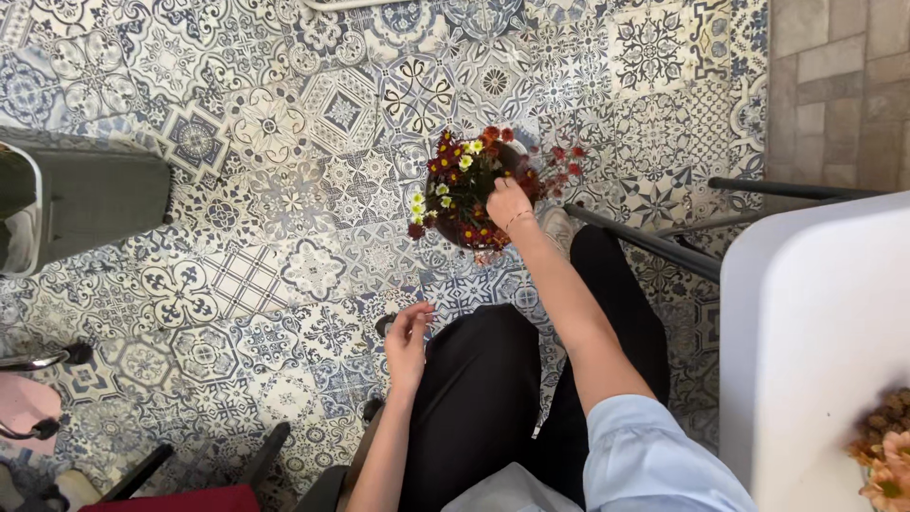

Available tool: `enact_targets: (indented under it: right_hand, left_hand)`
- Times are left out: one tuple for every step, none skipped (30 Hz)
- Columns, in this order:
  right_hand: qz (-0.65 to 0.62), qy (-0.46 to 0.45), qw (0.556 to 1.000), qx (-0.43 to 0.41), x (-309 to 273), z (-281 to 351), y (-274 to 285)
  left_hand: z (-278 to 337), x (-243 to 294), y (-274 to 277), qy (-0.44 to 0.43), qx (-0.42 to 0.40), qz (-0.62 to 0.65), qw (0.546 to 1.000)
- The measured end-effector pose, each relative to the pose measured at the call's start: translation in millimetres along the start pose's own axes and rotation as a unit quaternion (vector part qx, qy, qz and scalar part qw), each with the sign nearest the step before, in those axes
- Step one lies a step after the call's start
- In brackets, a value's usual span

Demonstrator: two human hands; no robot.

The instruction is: The person selects stems of yellow and maroon flowers from a vase and arranges them into a bunch on a table, then uses a cloth to wipe small bits of plant matter off the table surface.

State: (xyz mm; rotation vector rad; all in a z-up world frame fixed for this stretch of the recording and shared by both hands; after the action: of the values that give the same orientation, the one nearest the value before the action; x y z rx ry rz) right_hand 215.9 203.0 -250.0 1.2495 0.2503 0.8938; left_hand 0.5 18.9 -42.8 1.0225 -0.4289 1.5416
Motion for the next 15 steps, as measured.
enact_targets:
  right_hand:
    - [-0.076,-0.050,0.996,-0.018,-1.8,-1.4,-10.1]
    - [-0.152,-0.102,0.983,-0.035,-3.5,-3.7,-20.5]
    - [-0.154,-0.103,0.982,-0.032,0.8,-5.3,-11.0]
    - [-0.261,-0.191,0.945,-0.037,11.2,-3.8,-5.5]
    - [-0.364,-0.275,0.889,-0.041,20.7,-1.1,-1.5]
    - [-0.366,-0.278,0.887,-0.040,24.3,-1.8,6.5]
    - [-0.449,-0.327,0.831,0.011,31.9,-0.9,15.1]
    - [-0.525,-0.371,0.763,0.061,40.3,1.3,22.3]
    - [-0.527,-0.374,0.761,0.063,37.3,-5.4,12.3]
    - [-0.552,-0.381,0.738,0.072,33.1,-11.1,2.5]
    - [-0.577,-0.387,0.714,0.081,28.4,-16.9,-7.4]
    - [-0.578,-0.390,0.712,0.081,30.7,-23.1,-8.5]
    - [-0.598,-0.383,0.704,-0.004,26.3,-29.7,-15.6]
    - [-0.614,-0.372,0.691,-0.089,23.1,-34.4,-22.2]
    - [-0.614,-0.374,0.690,-0.088,26.6,-32.8,-15.0]
  left_hand:
    - [1.0,1.4,2.1,0.005,0.010,0.004,1.000]
    - [0.6,3.7,4.4,0.009,0.019,0.006,1.000]
    - [0.7,5.7,6.1,0.006,0.020,0.004,1.000]
    - [0.5,6.6,7.4,0.014,0.021,0.003,1.000]
    - [0.2,7.5,8.2,0.022,0.023,0.002,0.999]
    - [-0.2,6.7,9.1,0.020,0.021,-0.001,1.000]
    - [-0.6,5.4,10.2,0.023,0.025,-0.005,0.999]
    - [-1.1,3.9,10.3,0.026,0.029,-0.008,0.999]
    - [-1.8,5.6,9.2,0.024,0.027,-0.011,0.999]
    - [-1.6,6.9,9.2,0.024,0.028,-0.006,0.999]
    - [-1.4,7.8,9.6,0.025,0.030,0.000,0.999]
    - [-1.0,7.8,8.6,0.025,0.027,-0.003,0.999]
    - [-0.4,6.6,8.6,0.034,0.032,0.004,0.999]
    - [0.7,5.4,7.0,0.044,0.038,0.013,0.998]
    - [3.9,-0.5,10.1,0.044,0.035,0.011,0.998]
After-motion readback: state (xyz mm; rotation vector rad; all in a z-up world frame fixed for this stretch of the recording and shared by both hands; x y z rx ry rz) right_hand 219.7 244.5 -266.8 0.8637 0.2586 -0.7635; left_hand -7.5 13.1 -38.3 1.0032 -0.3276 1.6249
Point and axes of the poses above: each hand's wrist, its own z-axis away from the middle knuckle, its own y-axis out of the back of the hand, x = y × z, the point moved 5 cm from there along -z, towards the middle knuckle, and after that the axes turned 8 degrees about x, right-handed, at the moved point
